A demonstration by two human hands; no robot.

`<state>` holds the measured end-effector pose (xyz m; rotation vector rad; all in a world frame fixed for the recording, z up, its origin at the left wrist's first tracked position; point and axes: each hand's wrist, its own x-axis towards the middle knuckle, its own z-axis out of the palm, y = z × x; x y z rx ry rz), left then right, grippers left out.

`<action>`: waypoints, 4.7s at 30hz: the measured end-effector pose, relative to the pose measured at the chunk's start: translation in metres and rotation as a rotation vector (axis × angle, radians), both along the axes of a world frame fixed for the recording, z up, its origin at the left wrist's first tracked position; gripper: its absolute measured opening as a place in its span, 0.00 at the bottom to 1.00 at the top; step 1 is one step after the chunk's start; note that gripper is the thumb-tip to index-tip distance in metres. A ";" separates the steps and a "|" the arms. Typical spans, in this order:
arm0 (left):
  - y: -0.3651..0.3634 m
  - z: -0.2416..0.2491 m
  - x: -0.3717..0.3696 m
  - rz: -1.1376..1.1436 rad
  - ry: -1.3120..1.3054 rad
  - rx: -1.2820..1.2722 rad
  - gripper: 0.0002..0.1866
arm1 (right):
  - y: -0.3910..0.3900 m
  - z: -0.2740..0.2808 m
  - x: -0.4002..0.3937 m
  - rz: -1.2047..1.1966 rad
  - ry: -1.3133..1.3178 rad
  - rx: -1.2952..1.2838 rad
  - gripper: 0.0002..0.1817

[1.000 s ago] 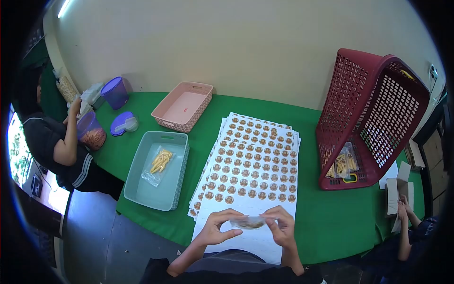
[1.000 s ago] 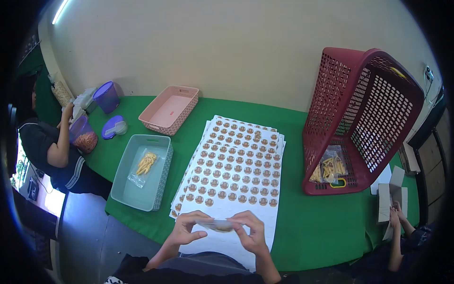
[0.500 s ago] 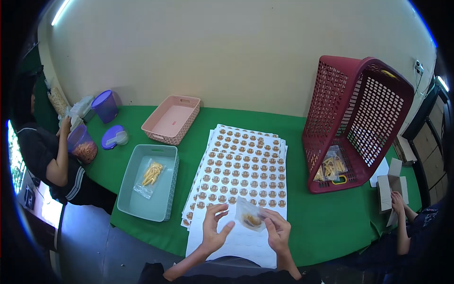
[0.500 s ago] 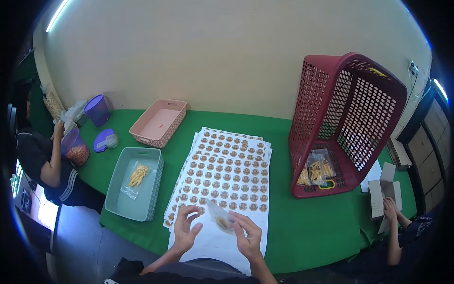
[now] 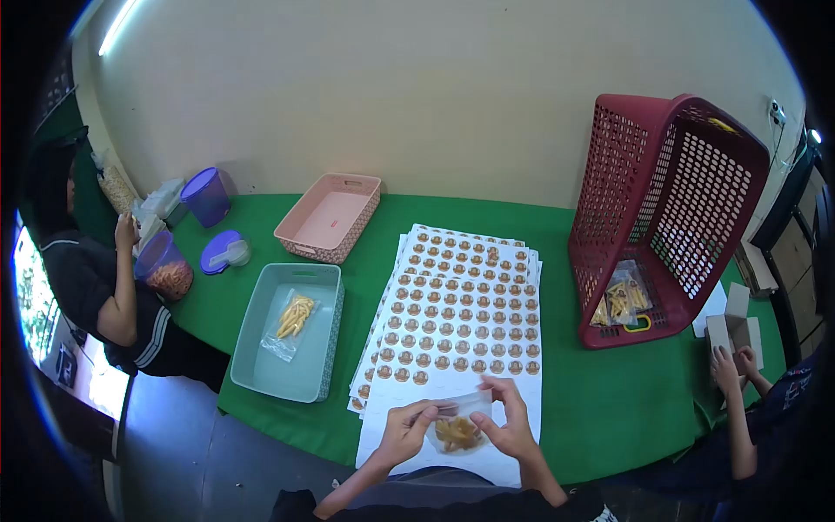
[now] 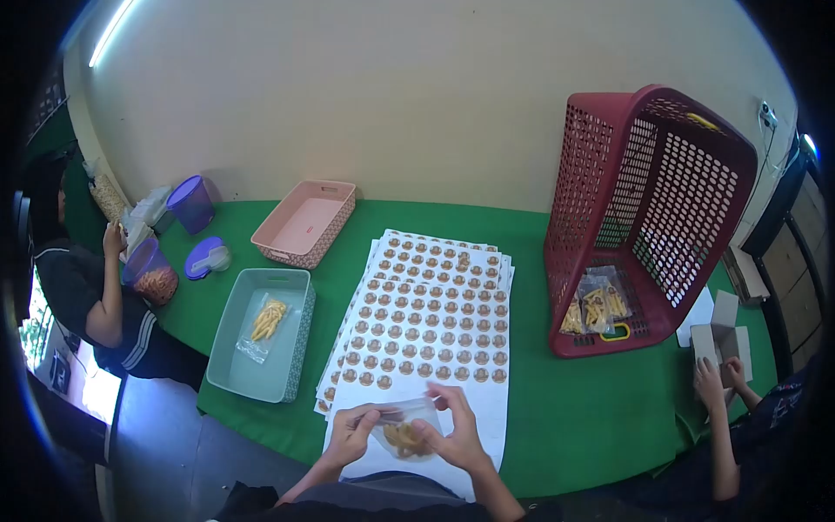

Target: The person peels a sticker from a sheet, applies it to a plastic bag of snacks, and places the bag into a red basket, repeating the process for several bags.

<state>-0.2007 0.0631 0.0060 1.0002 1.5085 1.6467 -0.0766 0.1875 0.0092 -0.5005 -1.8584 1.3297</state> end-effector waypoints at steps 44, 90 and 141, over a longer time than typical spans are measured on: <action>0.018 -0.023 0.019 0.223 -0.393 0.095 0.17 | -0.015 -0.023 -0.001 -0.038 -0.141 -0.135 0.19; 0.046 -0.026 0.005 0.153 -0.148 -0.025 0.08 | 0.279 -0.154 0.073 -0.924 0.598 -0.504 0.30; -0.038 -0.127 -0.246 1.343 -1.264 0.586 0.34 | -0.020 -0.146 -0.032 0.366 -0.403 0.515 0.23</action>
